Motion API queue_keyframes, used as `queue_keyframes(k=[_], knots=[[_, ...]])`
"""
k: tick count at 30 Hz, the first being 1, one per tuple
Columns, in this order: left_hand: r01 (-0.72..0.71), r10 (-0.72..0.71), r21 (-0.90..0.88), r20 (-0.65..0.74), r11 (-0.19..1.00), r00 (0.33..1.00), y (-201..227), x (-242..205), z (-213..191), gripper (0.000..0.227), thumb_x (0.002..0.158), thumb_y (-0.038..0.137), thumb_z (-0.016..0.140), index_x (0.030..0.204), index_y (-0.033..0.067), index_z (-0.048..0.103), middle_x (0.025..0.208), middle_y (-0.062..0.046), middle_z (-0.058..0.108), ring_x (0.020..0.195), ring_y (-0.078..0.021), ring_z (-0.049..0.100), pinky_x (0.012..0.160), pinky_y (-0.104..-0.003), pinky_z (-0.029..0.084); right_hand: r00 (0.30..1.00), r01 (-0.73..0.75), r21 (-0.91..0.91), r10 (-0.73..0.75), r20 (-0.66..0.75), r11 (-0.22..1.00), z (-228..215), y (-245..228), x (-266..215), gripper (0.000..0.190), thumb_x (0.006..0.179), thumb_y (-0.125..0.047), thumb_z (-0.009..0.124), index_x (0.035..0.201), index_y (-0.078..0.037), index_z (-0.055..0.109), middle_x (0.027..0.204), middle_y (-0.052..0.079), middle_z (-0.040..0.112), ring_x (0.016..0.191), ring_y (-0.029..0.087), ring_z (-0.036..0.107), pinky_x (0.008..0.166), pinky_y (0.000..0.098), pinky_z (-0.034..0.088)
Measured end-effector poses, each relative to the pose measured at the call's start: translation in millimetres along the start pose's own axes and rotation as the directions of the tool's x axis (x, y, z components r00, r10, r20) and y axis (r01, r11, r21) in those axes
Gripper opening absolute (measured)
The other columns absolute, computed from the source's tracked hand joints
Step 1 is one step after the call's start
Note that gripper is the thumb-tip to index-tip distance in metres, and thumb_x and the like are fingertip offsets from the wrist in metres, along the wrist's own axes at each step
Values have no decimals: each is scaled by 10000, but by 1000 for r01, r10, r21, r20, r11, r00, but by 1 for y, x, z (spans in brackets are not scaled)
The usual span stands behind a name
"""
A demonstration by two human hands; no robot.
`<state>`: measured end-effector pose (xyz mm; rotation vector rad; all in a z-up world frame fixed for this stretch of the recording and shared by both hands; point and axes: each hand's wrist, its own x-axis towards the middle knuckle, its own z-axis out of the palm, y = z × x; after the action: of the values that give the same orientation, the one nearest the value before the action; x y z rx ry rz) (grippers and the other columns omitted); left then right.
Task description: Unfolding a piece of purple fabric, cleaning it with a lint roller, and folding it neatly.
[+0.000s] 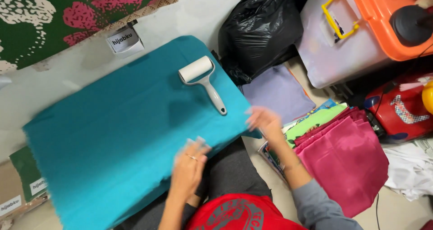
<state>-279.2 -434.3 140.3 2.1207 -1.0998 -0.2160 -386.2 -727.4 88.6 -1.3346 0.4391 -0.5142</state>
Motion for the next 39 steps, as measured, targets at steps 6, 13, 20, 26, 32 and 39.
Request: queue_keyframes(k=[6,13,20,26,32,39], knots=[[131,-114,608,-68,783,991,-76,-2,34,700,916,574,504,1555,316,379,1677,-34,255,1486,-419,284,1122,-691,237,974,-188,-925,-57,-218,330,-179,210,99,412,793,-265,714,1161,-80,699,728,112,689,722,340,682,726,423,547],[155,-88,619,-137,770,987,-74,-3,37,610,962,493,468,1550,350,389,1672,-2,284,1498,-374,306,1149,-645,255,886,-290,-945,331,-325,-152,-161,252,75,296,858,-110,617,1130,-33,704,1204,205,613,1035,415,652,876,517,576],[153,-67,638,-157,755,985,-69,0,34,609,957,490,492,1543,347,412,1661,2,317,1487,-359,346,1155,-624,283,865,-372,-922,319,-386,-106,-161,226,89,283,920,-127,533,1083,-15,735,1100,225,731,982,409,714,850,489,576],[159,-62,634,-173,757,983,-69,-1,34,597,961,489,494,1538,354,420,1658,6,324,1484,-351,356,1159,-624,282,905,-422,-876,42,-424,232,-201,201,118,284,932,-131,465,1119,68,548,990,352,683,935,555,655,863,581,516],[158,-49,642,-184,750,982,-74,-2,37,600,967,495,484,1546,362,404,1666,4,303,1487,-344,350,1156,-621,284,752,-137,-864,-517,-409,484,-243,126,150,148,946,-72,479,1031,-20,588,870,191,655,771,360,611,754,460,507],[177,-153,275,-107,945,982,-68,6,32,574,920,383,605,1448,172,527,1578,-86,425,1476,-398,319,1154,-681,174,793,432,-487,-577,-197,760,-91,-155,96,200,979,18,370,1090,-92,495,1118,31,493,1043,136,430,1022,248,351]])
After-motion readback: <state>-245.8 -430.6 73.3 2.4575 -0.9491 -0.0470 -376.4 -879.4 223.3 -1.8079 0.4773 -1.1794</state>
